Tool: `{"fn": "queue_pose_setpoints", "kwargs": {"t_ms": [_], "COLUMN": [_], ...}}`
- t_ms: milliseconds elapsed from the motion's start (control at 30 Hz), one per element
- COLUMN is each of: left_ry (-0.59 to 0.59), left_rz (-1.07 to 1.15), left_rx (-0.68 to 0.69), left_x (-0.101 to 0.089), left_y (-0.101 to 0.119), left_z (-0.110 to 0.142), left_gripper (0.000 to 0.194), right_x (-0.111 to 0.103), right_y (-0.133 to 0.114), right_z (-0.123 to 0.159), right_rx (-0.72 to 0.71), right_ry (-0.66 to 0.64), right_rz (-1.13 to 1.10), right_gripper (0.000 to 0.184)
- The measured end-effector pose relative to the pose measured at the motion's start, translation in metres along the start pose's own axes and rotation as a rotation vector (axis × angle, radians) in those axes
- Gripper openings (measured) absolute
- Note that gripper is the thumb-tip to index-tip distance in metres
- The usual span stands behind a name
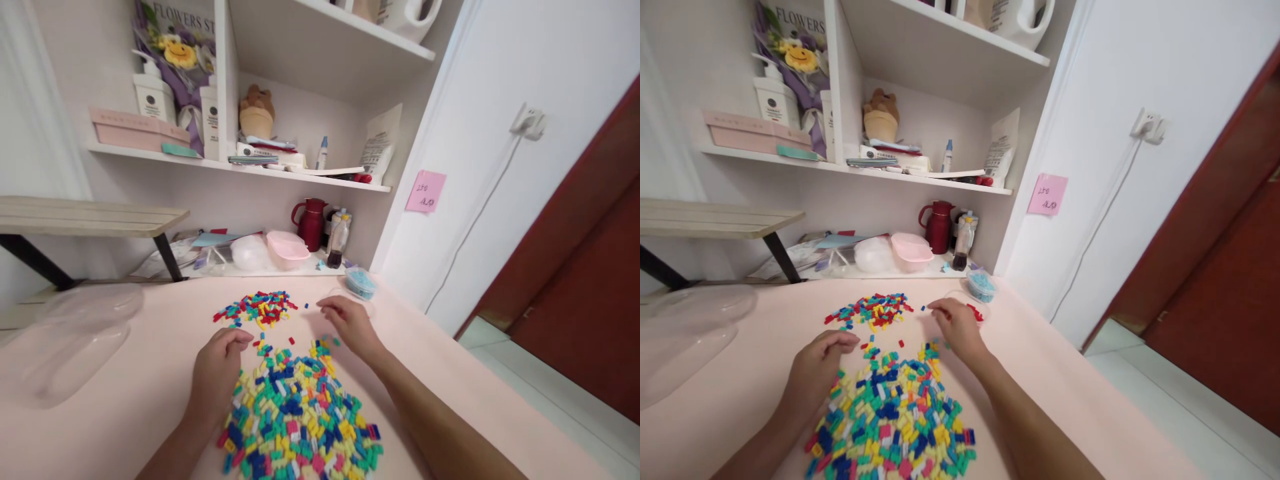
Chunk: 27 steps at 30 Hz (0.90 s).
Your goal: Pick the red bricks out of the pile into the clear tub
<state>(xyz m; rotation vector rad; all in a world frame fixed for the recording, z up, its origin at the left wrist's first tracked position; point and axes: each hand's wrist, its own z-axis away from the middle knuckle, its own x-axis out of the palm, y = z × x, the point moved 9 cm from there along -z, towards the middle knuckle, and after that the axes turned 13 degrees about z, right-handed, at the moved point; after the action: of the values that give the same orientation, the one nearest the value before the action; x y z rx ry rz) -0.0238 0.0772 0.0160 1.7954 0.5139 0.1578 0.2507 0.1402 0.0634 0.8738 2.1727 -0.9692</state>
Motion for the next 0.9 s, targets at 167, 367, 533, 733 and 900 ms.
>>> {"fn": "queue_pose_setpoints", "kwargs": {"t_ms": [167, 367, 533, 733, 900], "left_ry": [-0.009, -0.026, -0.023, -0.024, -0.001], "left_rz": [-0.026, -0.032, -0.020, -0.023, -0.030], "left_rx": [0.004, -0.020, -0.039, -0.084, -0.079], "left_x": [0.000, 0.002, 0.003, -0.001, -0.009], "left_y": [0.003, 0.000, -0.002, -0.006, -0.015], "left_z": [0.002, 0.003, 0.003, 0.000, -0.010], "left_gripper": [0.028, 0.030, 0.029, 0.029, 0.027], "right_x": [0.051, 0.063, 0.063, 0.063, 0.034], "right_y": [-0.047, -0.047, -0.041, -0.038, -0.034], "right_z": [0.020, 0.023, 0.018, 0.014, 0.001], "right_rx": [-0.208, -0.250, -0.169, -0.101, -0.155], "right_ry": [-0.298, -0.272, -0.266, -0.269, -0.157], "right_rz": [0.018, 0.117, 0.011, -0.008, 0.083], "right_gripper": [0.032, 0.025, 0.018, 0.013, 0.011]}}
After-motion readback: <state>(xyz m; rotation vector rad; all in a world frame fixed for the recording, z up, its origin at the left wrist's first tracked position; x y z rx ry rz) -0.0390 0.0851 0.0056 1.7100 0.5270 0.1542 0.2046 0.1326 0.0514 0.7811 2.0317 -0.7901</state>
